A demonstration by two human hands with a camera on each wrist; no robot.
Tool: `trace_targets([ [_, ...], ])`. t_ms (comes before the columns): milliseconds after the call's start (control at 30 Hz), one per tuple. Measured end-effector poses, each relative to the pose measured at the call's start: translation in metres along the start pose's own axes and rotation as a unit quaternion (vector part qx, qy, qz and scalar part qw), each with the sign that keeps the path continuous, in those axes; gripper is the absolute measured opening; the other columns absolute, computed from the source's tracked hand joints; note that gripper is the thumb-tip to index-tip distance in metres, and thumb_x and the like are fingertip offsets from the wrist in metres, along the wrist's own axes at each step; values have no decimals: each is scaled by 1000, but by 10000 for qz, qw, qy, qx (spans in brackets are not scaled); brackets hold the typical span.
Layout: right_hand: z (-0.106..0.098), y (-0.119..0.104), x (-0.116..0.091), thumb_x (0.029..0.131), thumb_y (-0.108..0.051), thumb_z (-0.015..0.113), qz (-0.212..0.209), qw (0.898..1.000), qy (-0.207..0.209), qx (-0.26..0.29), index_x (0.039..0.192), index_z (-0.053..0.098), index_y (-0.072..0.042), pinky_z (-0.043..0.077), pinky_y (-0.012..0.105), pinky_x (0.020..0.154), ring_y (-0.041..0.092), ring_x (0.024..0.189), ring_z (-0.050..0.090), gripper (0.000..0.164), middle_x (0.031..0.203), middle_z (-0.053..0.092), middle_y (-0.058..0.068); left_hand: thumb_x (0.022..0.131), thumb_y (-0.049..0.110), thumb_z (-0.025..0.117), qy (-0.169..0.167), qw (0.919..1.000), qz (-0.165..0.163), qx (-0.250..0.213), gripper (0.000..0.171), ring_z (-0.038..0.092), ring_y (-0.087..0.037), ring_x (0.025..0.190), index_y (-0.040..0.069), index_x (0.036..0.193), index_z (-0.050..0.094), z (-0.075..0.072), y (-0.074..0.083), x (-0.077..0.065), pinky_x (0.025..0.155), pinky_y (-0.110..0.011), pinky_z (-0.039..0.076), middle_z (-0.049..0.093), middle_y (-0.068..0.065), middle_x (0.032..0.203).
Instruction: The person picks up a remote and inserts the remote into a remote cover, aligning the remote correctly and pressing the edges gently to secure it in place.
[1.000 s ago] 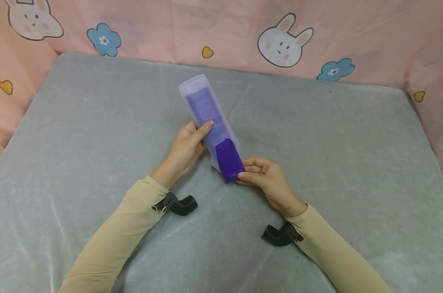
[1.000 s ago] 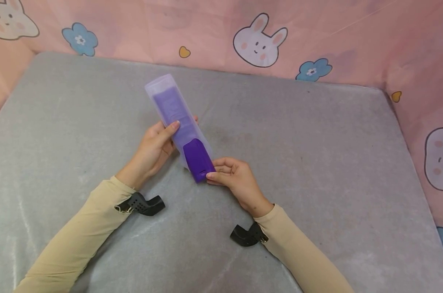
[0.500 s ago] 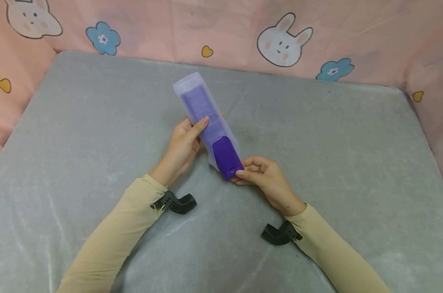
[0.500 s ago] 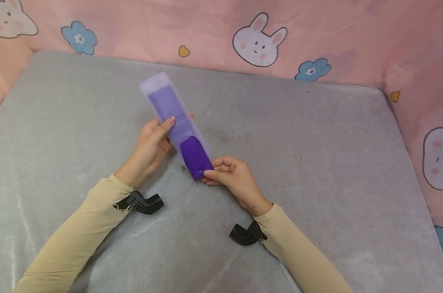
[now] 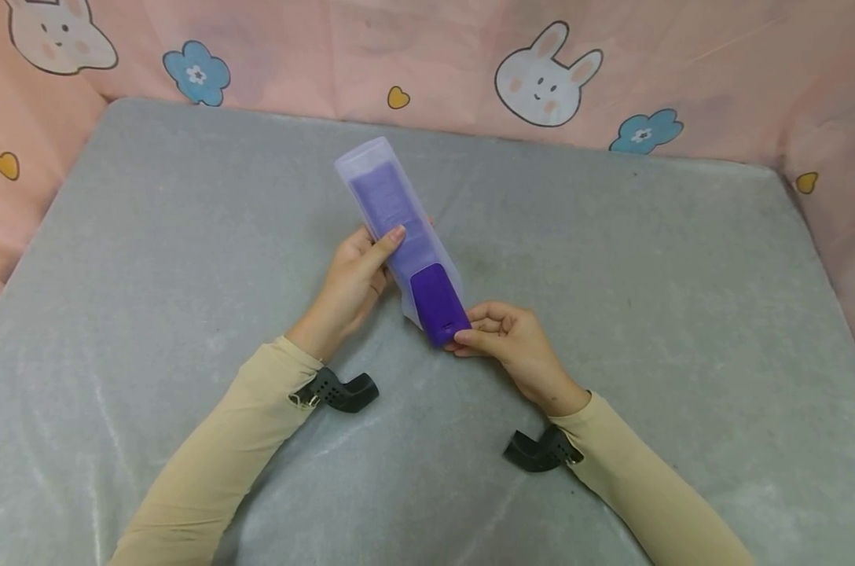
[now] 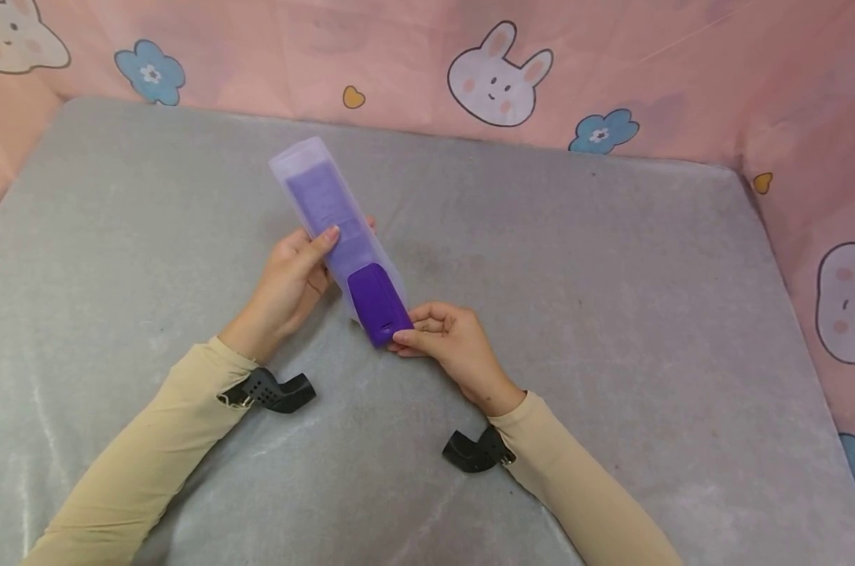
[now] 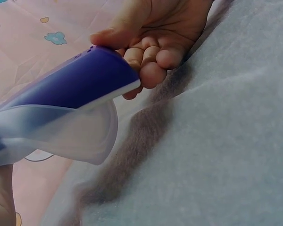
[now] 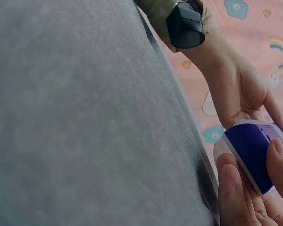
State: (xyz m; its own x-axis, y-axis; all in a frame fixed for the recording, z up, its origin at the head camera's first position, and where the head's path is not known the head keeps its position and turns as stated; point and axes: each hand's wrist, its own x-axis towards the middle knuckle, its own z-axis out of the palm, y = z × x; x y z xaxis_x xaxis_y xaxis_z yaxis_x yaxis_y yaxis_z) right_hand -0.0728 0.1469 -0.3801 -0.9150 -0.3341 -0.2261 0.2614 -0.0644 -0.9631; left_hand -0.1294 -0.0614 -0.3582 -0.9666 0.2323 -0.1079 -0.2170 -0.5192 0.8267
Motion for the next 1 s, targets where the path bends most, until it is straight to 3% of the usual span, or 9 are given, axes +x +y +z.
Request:
trace_targets([
  [467, -1, 1, 0, 86, 10, 60, -4, 10000, 30, 32, 100, 54, 20, 57, 38, 73, 25, 79, 70, 18, 84, 71, 12, 100, 2, 41, -150, 9998, -6, 120, 39, 55, -27, 117, -12, 136, 35, 3, 0, -2, 102, -35, 42, 46, -28, 135],
  [1000, 0, 0, -1, 86, 8, 61, 3, 9999, 160, -55, 93, 57, 14, 58, 38, 68, 25, 72, 70, 10, 78, 71, 12, 100, 2, 40, -280, 9994, -42, 218, 39, 51, -29, 121, -11, 136, 35, 5, -2, -3, 103, -35, 41, 45, -28, 135],
])
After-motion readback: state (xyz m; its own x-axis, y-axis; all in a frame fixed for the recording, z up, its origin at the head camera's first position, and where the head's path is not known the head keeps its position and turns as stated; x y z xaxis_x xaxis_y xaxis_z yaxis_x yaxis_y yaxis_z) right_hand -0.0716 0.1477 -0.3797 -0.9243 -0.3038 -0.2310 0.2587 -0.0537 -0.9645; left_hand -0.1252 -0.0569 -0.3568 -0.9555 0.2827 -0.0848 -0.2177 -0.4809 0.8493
